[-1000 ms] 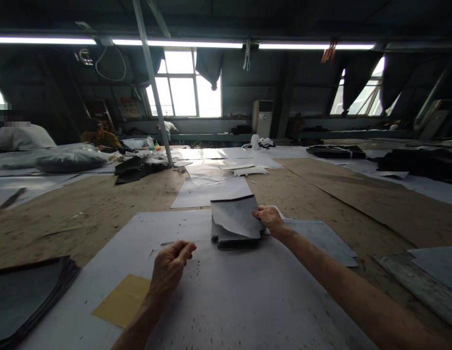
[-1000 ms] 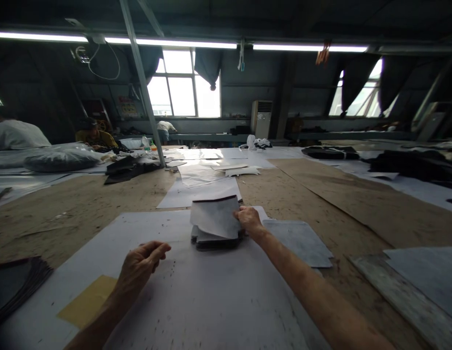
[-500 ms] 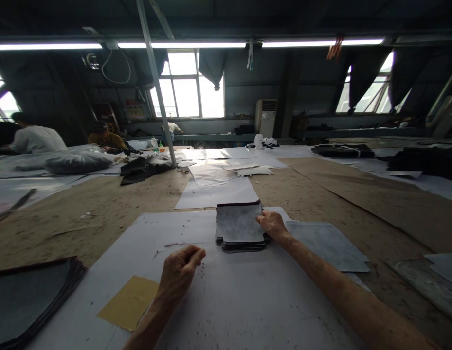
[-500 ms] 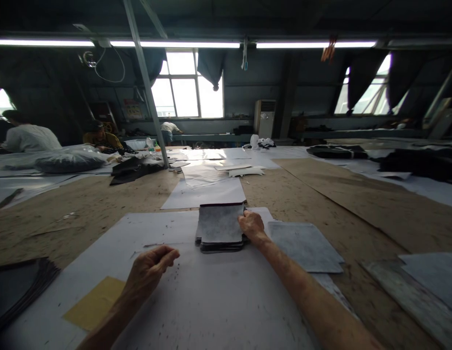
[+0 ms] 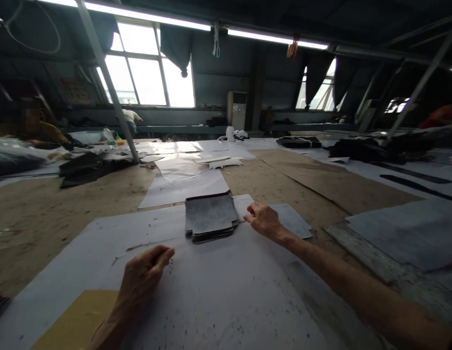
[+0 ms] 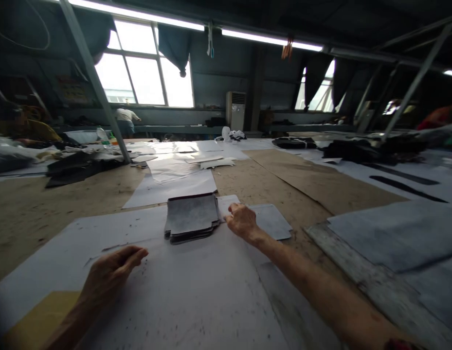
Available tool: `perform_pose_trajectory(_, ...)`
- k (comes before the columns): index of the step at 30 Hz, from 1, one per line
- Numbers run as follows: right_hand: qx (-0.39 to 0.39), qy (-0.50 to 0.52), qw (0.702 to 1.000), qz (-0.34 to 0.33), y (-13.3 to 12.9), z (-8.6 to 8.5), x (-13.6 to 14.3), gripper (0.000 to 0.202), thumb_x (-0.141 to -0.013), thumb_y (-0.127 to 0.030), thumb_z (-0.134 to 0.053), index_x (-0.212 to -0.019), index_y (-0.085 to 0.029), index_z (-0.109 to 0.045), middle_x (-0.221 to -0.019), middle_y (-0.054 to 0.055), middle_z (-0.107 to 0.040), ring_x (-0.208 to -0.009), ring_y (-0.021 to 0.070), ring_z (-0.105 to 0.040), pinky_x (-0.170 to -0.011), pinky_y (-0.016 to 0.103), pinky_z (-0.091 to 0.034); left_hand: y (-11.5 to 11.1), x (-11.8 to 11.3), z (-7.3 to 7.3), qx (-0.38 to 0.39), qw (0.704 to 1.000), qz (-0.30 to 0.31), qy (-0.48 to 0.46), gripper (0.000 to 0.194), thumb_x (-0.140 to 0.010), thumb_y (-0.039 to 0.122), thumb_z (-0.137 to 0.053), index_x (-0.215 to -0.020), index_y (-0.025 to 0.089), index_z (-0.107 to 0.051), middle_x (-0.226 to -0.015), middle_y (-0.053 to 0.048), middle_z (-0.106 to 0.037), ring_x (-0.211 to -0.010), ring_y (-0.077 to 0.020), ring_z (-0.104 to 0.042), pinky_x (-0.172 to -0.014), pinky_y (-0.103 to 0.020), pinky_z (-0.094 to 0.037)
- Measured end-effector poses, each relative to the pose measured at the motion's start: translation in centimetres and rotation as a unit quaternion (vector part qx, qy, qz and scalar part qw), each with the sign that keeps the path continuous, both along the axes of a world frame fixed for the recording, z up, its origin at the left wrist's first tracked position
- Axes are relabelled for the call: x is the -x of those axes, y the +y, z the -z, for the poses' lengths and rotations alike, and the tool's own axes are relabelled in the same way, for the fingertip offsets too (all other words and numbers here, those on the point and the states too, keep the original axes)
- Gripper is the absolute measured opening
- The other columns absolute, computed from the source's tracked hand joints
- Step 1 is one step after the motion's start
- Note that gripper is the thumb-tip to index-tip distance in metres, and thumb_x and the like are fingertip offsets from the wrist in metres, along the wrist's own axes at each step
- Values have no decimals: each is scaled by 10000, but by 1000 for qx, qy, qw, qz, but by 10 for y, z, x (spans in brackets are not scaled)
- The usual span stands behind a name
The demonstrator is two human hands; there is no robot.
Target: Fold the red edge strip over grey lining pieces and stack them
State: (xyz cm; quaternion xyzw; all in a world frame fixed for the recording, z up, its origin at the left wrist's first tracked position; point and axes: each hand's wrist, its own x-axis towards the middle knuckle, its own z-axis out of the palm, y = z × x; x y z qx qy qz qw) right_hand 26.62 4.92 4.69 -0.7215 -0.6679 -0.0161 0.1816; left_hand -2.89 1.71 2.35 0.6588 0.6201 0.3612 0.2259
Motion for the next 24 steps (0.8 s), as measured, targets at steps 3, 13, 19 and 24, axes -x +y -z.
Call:
perform_pose_trajectory(3, 32, -42, 997, -62, -44, 0, -32, 282, -739, -344, -625, -956, -163, -626, -989, 61, -630, -912, 182, -568, -744, 236, -416, -2, -7, 0, -20, 999, 25, 35, 395, -625, 579, -479, -596, 204, -601, -512, 9, -539, -525, -164, -506, -526, -227, -351)
perform_pose_trajectory(13, -22, -169, 973, -158, -63, 26, -73, 228, -778, -25, -409, -776, -93, -627, -822, 127, -618, -798, 203, -528, -699, 284, -397, -9, -16, 7, -71, 988, 106, 90, 368, -697, 525, -456, -595, 204, -603, -520, 13, -562, -504, -141, -509, -521, -217, -353)
perform_pose_trajectory(19, -97, -188, 947, -242, -99, 15, 3, 211, -740, -49, -380, -682, -138, -562, -657, 87, -560, -638, 186, -483, -546, 285, -318, -6, -12, -3, -48, 996, 69, 44, 367, -672, 528, -479, -701, 206, -652, -643, -3, -638, -567, -155, -530, -582, -240, -395)
perform_pose_trajectory(24, -143, -159, 875, -434, -153, 15, 95, 134, -640, -66, -406, -647, -157, -503, -577, 57, -516, -467, 162, -407, -413, 284, -234, -10, -12, -7, -60, 991, 116, 29, 354, -704, 472, -512, -823, 180, -673, -765, -36, -637, -638, -151, -549, -623, -254, -422)
